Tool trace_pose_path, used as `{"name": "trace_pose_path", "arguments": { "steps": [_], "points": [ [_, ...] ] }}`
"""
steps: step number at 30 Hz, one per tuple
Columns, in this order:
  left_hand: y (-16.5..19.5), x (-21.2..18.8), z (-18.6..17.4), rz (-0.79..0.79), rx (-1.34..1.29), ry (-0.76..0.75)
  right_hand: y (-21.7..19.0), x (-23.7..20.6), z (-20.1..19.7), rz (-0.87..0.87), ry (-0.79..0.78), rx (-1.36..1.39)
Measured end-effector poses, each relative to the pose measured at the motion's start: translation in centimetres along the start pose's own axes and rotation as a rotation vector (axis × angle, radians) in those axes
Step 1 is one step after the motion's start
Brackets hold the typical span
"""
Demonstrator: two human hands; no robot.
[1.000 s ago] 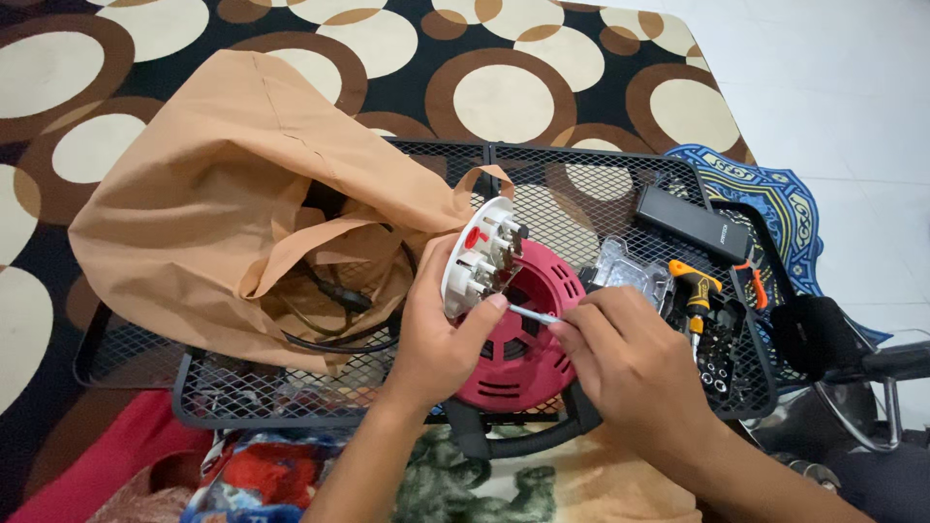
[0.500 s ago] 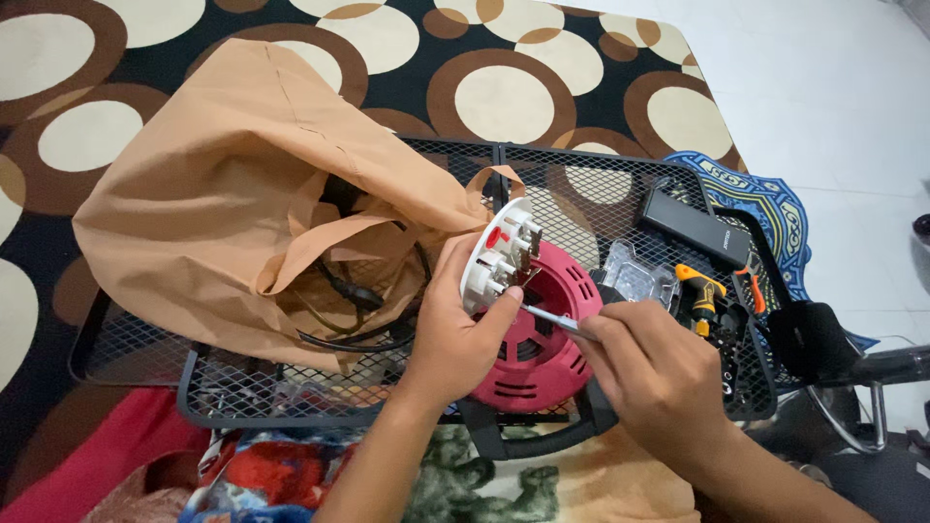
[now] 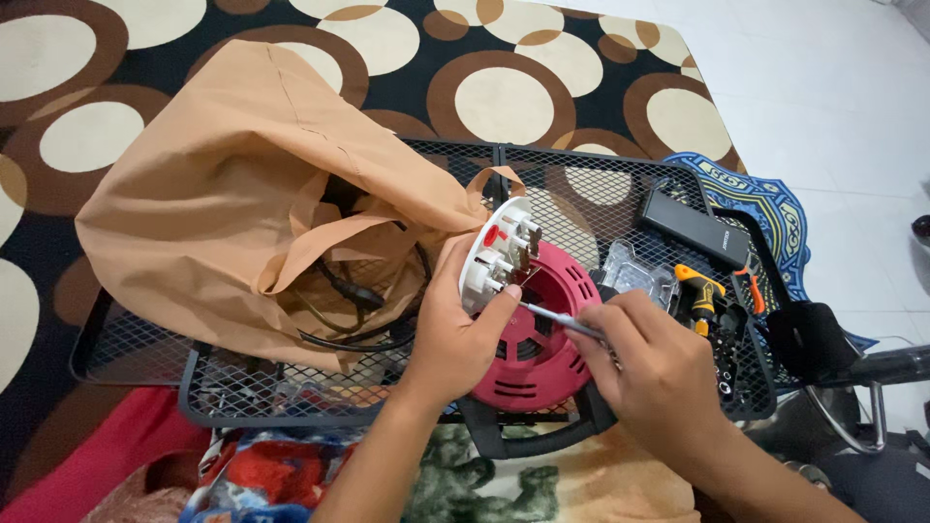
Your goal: The person opens the round multi-socket power strip, removes its white socket faceplate, and uses a screwdriver to work on the internal metal contacts and screws, holding the housing steady on the table while turning the screwdriver repeatedly.
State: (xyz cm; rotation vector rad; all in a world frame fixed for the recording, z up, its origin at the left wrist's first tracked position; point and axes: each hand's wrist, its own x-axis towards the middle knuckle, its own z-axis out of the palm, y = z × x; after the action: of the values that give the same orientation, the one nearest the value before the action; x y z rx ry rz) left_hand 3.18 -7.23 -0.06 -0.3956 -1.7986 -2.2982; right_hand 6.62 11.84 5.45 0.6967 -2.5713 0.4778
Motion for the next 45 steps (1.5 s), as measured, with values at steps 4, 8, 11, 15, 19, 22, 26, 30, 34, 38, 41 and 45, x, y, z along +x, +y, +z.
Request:
{"name": "trace_pose_path", "arguments": {
  "steps": [4, 8, 11, 15, 19, 22, 26, 30, 34, 38, 41, 45],
  "points": [
    [-0.4, 0.0, 0.0, -0.043, -0.041, 0.025, 0.5, -0.4, 0.2, -0.020, -0.037, 0.007],
    [-0.8, 0.0, -0.2, -0.070, -0.090, 0.033, 1.6, -1.2, 0.8, 0.029, 0.027, 0.160],
    [-1.1, 0.1, -0.3, -0.085, -0.126, 0.031, 2.0, -1.9, 1.3, 0.206, 0.013, 0.348],
    [-1.4, 0.2, -0.2, -0.087, -0.135, 0.051, 1.0, -1.7, 2.8, 0.579, -0.059, 0.672],
    [-1.4, 0.0, -0.1, -0.051, -0.098, 0.059, -0.7, 0.2, 4.5, 0.496, 0.020, 0.635],
    [-1.4, 0.0, -0.1, -0.032, -0.134, 0.055, -1.4, 1.5, 5.2, 0.419, 0.074, 0.563],
    [-1.3, 0.0, 0.2, -0.043, -0.171, 0.056, -1.8, 2.1, 5.5, 0.386, 0.124, 0.514],
    [-1.0, 0.0, 0.3, 0.013, -0.078, 0.070, -1.7, 2.1, 5.5, 0.328, 0.118, 0.518],
    [-0.6, -0.1, 0.4, 0.034, -0.062, 0.080, -1.5, 2.1, 5.6, 0.310, 0.116, 0.506],
    [-0.3, -0.1, 0.5, -0.004, -0.037, 0.093, -1.4, 2.0, 5.7, 0.355, 0.075, 0.514],
    [-0.1, -0.1, 0.7, 0.025, -0.038, 0.103, -1.4, 2.0, 5.8, 0.369, 0.060, 0.570],
    [-0.1, -0.2, 0.6, 0.035, -0.038, 0.097, -1.5, 2.0, 6.0, 0.274, 0.111, 0.504]
  ]
}}
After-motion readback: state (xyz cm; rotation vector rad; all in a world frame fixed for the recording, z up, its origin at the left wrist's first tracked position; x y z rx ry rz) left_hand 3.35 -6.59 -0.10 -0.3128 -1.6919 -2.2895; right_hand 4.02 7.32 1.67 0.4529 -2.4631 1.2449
